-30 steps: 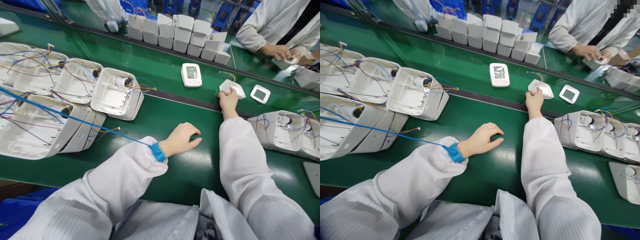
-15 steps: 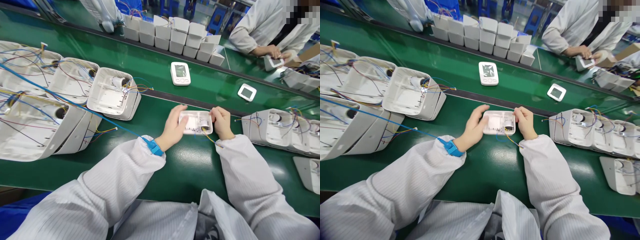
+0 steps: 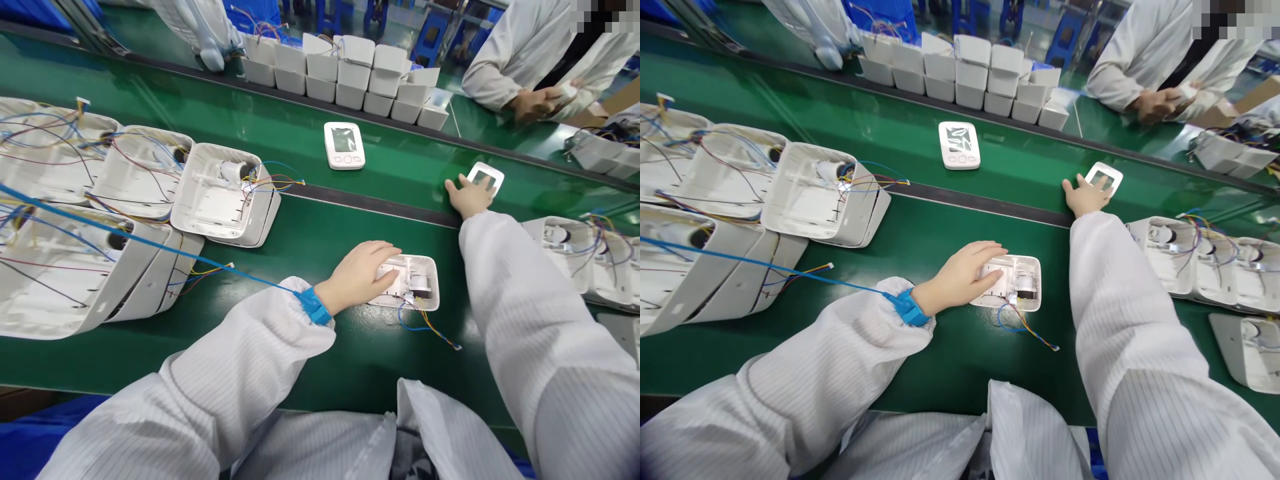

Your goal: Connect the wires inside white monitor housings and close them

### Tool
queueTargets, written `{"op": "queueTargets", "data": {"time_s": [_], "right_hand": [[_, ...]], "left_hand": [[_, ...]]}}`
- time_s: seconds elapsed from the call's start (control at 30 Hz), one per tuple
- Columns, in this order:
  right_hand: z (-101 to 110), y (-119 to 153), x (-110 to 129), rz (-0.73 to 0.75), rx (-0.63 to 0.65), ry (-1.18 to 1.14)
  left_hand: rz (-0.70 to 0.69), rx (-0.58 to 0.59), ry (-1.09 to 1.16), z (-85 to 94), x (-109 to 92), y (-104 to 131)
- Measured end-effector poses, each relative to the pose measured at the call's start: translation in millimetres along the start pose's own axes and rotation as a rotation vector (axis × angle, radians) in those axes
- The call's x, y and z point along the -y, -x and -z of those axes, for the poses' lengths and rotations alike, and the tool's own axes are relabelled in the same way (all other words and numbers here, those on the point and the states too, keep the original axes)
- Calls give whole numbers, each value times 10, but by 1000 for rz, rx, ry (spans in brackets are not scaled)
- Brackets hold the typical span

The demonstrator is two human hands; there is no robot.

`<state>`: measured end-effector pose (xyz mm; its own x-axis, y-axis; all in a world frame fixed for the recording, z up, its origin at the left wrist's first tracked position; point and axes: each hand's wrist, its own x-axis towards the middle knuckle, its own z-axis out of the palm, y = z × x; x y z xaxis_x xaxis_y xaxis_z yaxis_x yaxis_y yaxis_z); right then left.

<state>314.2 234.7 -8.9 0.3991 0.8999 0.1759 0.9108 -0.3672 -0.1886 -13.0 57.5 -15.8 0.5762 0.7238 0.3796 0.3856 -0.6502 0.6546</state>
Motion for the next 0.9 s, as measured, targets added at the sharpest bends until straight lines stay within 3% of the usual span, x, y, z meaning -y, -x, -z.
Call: {"op": "queueTargets", "data": {"time_s": [0.1, 0.17, 0.3, 0.43, 0.5, 0.57, 0.63, 0.7, 0.77, 0.83, 0.9], "right_hand": [[3, -16, 6, -158, 38, 21], [3, 35, 53, -143, 20, 35], [54, 175, 177, -47, -33, 170], [235, 218, 366, 117, -6, 272], [370, 244, 527, 161, -36, 176], [508, 375, 731, 164, -83, -75], [623, 679, 932, 150, -31, -435], [704, 1142, 1063, 188, 119, -747], [765, 1657, 1072, 288, 281, -960], [840, 2092, 951, 399, 406, -1019], [949, 2376, 728, 464, 258, -898]], "left_hand": [[-10, -44, 14, -8, 4, -11], [-10, -39, 13, -2, -6, -18], [5, -36, 22, 15, -35, -23], [53, -67, 80, 16, -40, -28], [93, -110, 144, 18, -24, -42], [155, -192, 215, 27, -1, -64], [236, -304, 265, 39, 17, -83], [289, -405, 310, 48, 19, -87], [260, -452, 418, 45, 1, -70], [195, -439, 595, 34, -29, -35], [192, -406, 793, 21, -57, 2]]}}
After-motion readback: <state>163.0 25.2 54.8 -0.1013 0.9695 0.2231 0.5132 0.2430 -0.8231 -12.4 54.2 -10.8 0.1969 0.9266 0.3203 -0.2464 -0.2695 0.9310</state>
